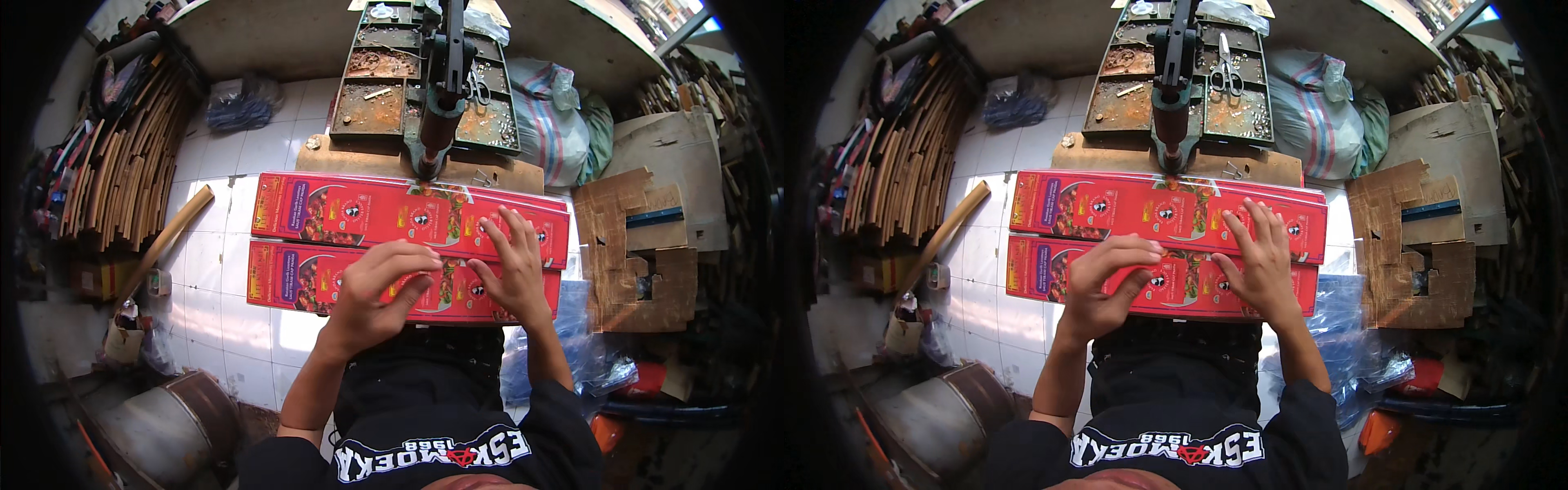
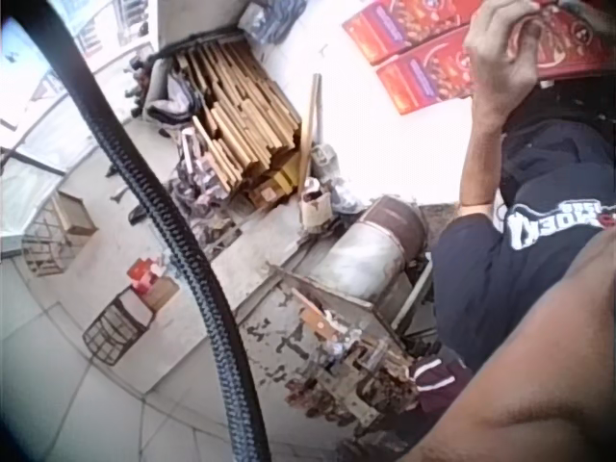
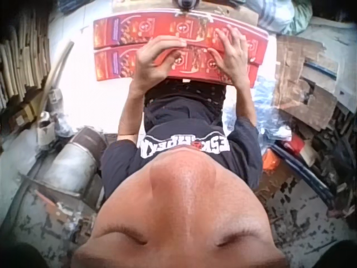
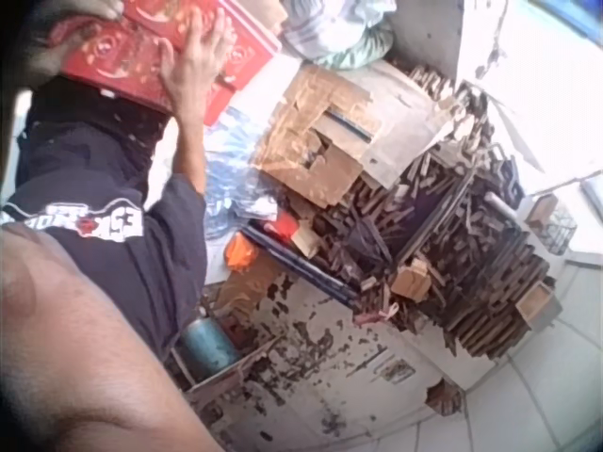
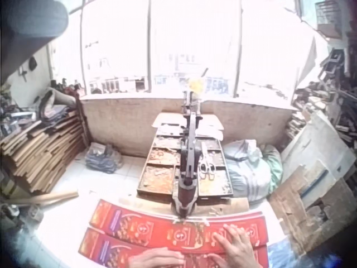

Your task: The person uses a small punch machine to create holes in long plastic strips, positioning each strip under the punch and activating it by hand.

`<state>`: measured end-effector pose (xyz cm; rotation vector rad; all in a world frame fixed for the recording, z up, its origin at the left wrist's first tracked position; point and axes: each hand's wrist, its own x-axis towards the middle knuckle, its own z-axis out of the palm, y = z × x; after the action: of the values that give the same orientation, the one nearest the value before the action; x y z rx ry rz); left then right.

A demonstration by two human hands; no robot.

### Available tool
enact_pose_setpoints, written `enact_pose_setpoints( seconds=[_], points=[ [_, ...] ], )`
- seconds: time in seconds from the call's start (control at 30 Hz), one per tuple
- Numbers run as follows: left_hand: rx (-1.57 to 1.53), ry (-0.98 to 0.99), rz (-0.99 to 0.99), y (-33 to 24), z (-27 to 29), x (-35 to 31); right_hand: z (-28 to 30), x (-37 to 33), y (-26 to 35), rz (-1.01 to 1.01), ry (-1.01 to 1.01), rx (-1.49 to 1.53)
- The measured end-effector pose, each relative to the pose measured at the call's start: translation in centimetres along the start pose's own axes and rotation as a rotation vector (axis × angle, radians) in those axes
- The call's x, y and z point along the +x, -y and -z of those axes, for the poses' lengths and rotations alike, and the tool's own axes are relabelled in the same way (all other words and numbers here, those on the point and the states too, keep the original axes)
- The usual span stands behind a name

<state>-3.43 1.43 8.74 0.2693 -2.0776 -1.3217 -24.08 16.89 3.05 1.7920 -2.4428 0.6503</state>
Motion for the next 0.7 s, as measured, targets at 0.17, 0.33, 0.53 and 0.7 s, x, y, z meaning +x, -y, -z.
enact_pose_setpoints(
  seconds=[0.17,0.33,0.53,0.7],
  points=[
    [0.645,-0.394,0.342,6.2,8.0,-4.1,2.0,-2.8,-4.5,-0.285,-0.01,-0.18],
    [1.043,-0.457,0.56,10.5,11.3,-5.9,1.8,-5.1,-6.8,-0.388,0.0,-0.187],
    [0.898,-0.486,0.637,11.4,11.2,-5.7,0.6,-5.7,-7.8,-0.484,-0.036,0.065],
    [0.887,-0.512,0.616,11.4,11.1,-5.8,-0.6,-5.5,-8.0,-0.489,-0.098,0.114]
  ],
)
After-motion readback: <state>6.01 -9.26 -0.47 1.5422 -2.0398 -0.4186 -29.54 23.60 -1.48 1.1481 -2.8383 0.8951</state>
